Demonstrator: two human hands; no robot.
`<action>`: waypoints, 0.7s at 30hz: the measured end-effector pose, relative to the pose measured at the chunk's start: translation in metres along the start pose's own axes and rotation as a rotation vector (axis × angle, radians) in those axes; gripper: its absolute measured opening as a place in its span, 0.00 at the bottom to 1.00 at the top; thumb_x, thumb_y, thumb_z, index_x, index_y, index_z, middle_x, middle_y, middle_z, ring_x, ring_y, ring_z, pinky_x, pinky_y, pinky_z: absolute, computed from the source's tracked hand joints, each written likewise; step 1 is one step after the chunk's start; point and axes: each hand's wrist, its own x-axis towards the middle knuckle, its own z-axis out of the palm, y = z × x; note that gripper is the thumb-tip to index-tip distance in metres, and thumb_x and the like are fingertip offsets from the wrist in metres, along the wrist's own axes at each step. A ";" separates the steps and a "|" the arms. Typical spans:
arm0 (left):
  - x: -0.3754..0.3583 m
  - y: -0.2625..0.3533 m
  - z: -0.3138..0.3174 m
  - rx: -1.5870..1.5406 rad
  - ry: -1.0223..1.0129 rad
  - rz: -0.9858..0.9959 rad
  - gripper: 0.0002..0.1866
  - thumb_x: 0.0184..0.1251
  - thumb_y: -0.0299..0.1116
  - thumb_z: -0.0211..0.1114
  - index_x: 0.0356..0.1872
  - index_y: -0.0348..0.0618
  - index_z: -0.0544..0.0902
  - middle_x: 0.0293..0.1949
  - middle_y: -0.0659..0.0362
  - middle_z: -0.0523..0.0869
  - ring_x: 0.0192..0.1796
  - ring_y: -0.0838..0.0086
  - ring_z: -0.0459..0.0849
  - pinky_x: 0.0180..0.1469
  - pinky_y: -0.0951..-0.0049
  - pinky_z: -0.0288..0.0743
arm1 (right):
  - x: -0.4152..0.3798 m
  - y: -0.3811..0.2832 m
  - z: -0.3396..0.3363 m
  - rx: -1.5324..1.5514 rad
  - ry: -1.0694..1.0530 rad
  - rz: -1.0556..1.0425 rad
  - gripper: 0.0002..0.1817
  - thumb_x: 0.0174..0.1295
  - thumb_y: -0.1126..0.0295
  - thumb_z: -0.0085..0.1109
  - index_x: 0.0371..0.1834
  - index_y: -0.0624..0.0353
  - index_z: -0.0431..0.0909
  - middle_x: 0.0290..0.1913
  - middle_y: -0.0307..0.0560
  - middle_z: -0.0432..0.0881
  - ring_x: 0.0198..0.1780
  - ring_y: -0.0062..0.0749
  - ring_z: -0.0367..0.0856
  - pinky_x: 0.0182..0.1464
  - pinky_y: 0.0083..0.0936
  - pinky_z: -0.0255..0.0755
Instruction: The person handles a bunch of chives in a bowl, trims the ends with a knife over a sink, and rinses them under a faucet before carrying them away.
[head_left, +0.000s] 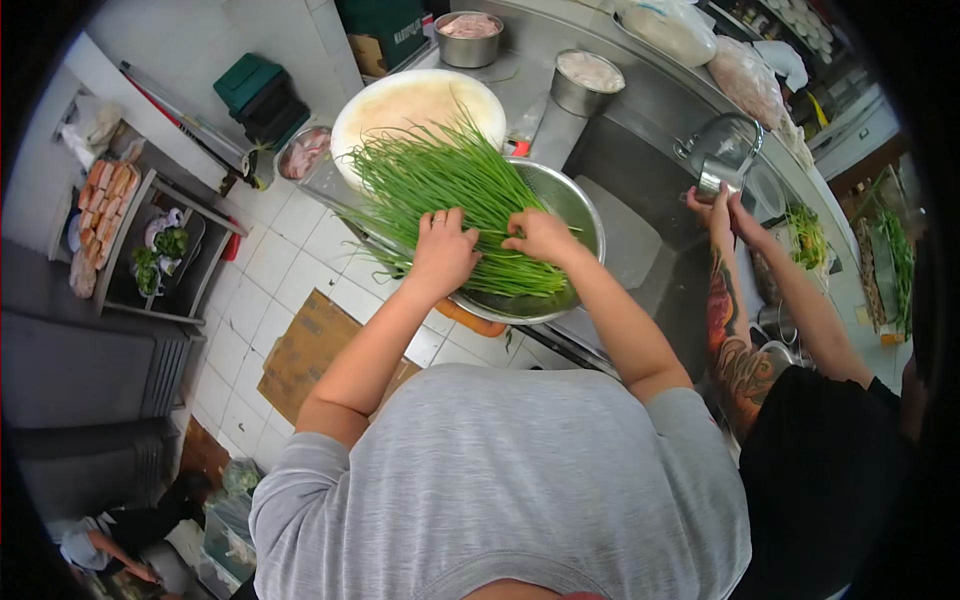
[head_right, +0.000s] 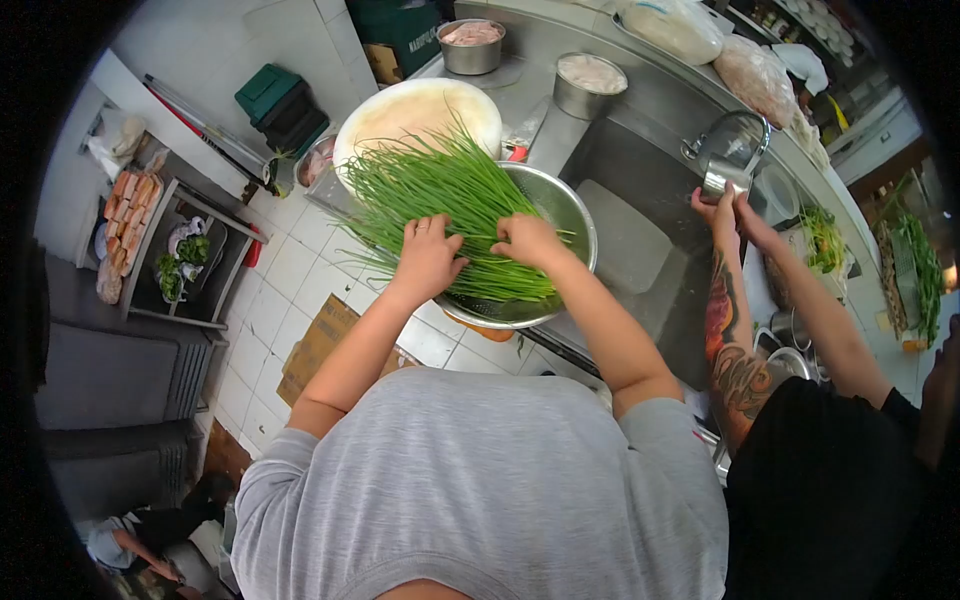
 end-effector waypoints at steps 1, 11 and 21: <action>-0.001 0.000 -0.002 0.003 -0.007 -0.016 0.16 0.45 0.38 0.68 0.34 0.41 0.80 0.43 0.50 0.72 0.49 0.58 0.70 0.54 0.57 0.59 | 0.000 0.002 0.004 -0.011 -0.037 0.046 0.13 0.49 0.59 0.64 0.31 0.56 0.78 0.24 0.48 0.77 0.30 0.41 0.77 0.32 0.33 0.69; 0.006 -0.007 -0.002 -0.032 0.041 0.043 0.20 0.48 0.42 0.67 0.40 0.41 0.79 0.44 0.51 0.74 0.51 0.59 0.70 0.57 0.53 0.57 | 0.006 0.023 -0.005 0.329 -0.030 0.280 0.15 0.48 0.60 0.65 0.36 0.56 0.79 0.24 0.47 0.78 0.32 0.40 0.79 0.36 0.35 0.70; 0.005 0.004 0.004 -0.014 -0.142 0.131 0.25 0.44 0.55 0.65 0.31 0.41 0.84 0.49 0.47 0.73 0.54 0.56 0.69 0.63 0.47 0.51 | 0.022 0.015 0.000 -0.098 -0.017 0.187 0.32 0.41 0.59 0.67 0.51 0.57 0.68 0.45 0.54 0.73 0.48 0.47 0.74 0.48 0.38 0.70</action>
